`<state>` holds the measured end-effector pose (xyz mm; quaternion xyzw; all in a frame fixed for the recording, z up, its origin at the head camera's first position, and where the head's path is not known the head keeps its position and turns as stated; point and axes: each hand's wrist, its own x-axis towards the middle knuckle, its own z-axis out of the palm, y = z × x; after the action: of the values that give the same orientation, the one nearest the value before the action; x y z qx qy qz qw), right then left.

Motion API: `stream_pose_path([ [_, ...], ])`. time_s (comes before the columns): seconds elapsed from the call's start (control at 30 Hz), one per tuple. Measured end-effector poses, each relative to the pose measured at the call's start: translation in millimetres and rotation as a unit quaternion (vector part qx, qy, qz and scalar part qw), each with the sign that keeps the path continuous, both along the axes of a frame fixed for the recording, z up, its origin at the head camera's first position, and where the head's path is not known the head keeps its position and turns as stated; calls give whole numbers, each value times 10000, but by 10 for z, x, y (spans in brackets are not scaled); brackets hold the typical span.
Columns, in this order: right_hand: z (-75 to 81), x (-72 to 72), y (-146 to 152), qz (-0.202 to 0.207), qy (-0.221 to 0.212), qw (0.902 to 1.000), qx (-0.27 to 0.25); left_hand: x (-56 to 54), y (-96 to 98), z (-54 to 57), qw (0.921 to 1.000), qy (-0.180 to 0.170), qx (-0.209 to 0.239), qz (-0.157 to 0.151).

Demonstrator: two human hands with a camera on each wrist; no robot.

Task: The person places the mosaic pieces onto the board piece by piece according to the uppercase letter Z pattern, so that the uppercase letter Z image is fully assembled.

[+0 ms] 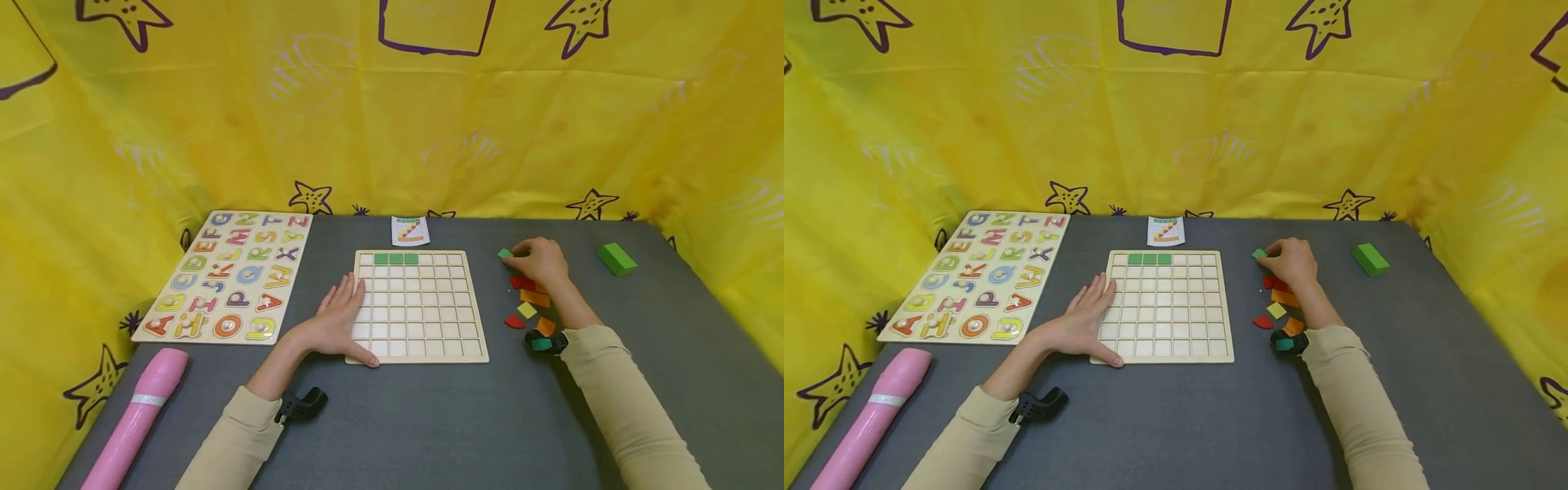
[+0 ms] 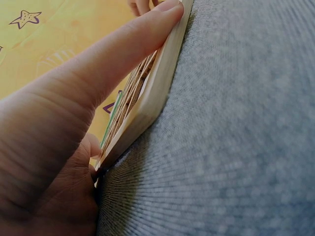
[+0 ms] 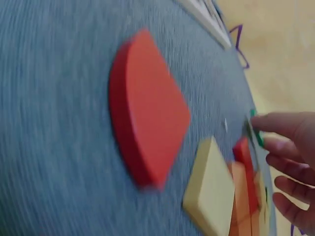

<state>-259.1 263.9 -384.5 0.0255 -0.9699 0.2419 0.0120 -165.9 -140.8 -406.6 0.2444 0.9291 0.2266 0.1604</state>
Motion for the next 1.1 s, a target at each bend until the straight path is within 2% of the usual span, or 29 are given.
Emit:
stream_pose_path([
  [0.17, 1, -32, -193, 169, 139, 9969, -756, -2, 0, 2, 10000, 0, -3, 5],
  [0.33, 5, -70, -489, 330, -157, 9919, -1219, -7, -1, -6, 10000, -1, -26, 13],
  [0.5, -9, -88, -815, 568, -318, 9904, -1220, -6, 8, -3, 10000, -7, -40, 12],
  [0.7, -62, -100, -1077, 1121, -167, 9863, -1203, -5, 14, 2, 10000, -28, -21, -7],
  [0.83, -89, -99, -1158, 1382, -59, 9824, -1259, -5, 15, 1, 10000, -34, -3, -16],
  [1.1, -115, -86, -1172, 1535, 50, 9782, -1396, 1, 9, 9, 10000, -43, 40, -5],
])
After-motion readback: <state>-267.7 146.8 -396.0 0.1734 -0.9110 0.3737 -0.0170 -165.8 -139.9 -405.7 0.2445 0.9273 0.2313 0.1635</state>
